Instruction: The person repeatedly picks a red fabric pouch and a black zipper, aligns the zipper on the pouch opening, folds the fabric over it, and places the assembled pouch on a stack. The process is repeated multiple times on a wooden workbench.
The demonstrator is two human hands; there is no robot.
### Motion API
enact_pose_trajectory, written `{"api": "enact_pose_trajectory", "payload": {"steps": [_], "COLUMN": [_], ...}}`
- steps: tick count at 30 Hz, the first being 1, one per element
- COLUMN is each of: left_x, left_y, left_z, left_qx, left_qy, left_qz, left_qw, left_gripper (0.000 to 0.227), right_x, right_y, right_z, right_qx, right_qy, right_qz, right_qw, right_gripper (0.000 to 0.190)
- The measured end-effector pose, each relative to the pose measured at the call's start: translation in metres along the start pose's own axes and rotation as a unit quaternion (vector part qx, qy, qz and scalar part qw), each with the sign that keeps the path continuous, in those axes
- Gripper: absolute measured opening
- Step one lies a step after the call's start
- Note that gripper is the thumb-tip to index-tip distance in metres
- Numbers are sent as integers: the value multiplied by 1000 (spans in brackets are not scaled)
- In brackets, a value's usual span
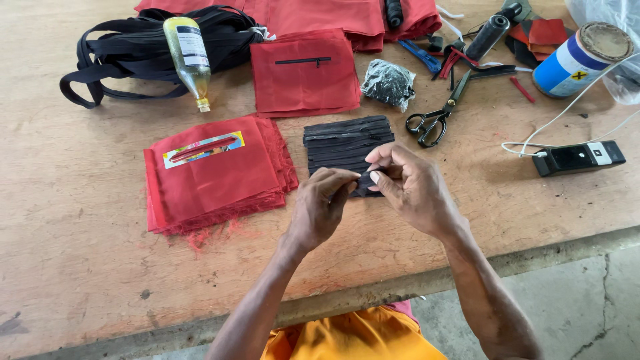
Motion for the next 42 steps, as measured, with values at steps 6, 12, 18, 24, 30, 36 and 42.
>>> {"api": "enact_pose_trajectory", "payload": {"steps": [6, 12, 18, 24, 30, 36, 42], "left_x": [-1, 4, 55, 33, -1, 2, -4], "left_y": [-3, -17, -53, -30, 1, 2, -2], "left_z": [-5, -10, -34, -79, -98, -96, -96], "left_qx": [0, 12, -19, -66, -46, -55, -78], "left_qy": [24, -54, -27, -67, -69, -78, -100], "left_qz": [-327, -169, -18, 54, 103, 115, 105], "left_qw": [945, 984, 999, 994, 991, 989, 986], "left_gripper": [28, 15, 11, 13, 13, 15, 14], "right_x": [3, 13, 25, 56, 79, 81, 83], "right_y": [-2, -7, -2, 39, 61, 56, 50], "right_z": [3, -1, -31, -62, -68, -64, -61], "right_qx": [-19, 24, -33, -20, 27, 1, 3], "right_qy": [-17, 20, 1, 178, 256, 278, 262], "right_qz": [46, 32, 87, -17, -122, -128, -126], "right_qw": [999, 999, 996, 984, 959, 952, 957], "right_gripper": [18, 21, 15, 22, 22, 28, 30]}}
Point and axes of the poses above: each hand's wrist, its own z-axis towards the middle knuckle, its own y-axis out of the palm, x = y × z, the point moved 3 cm from there along z, towards the middle knuckle, and after that the axes turned 8 degrees about y, right-handed, at the moved point
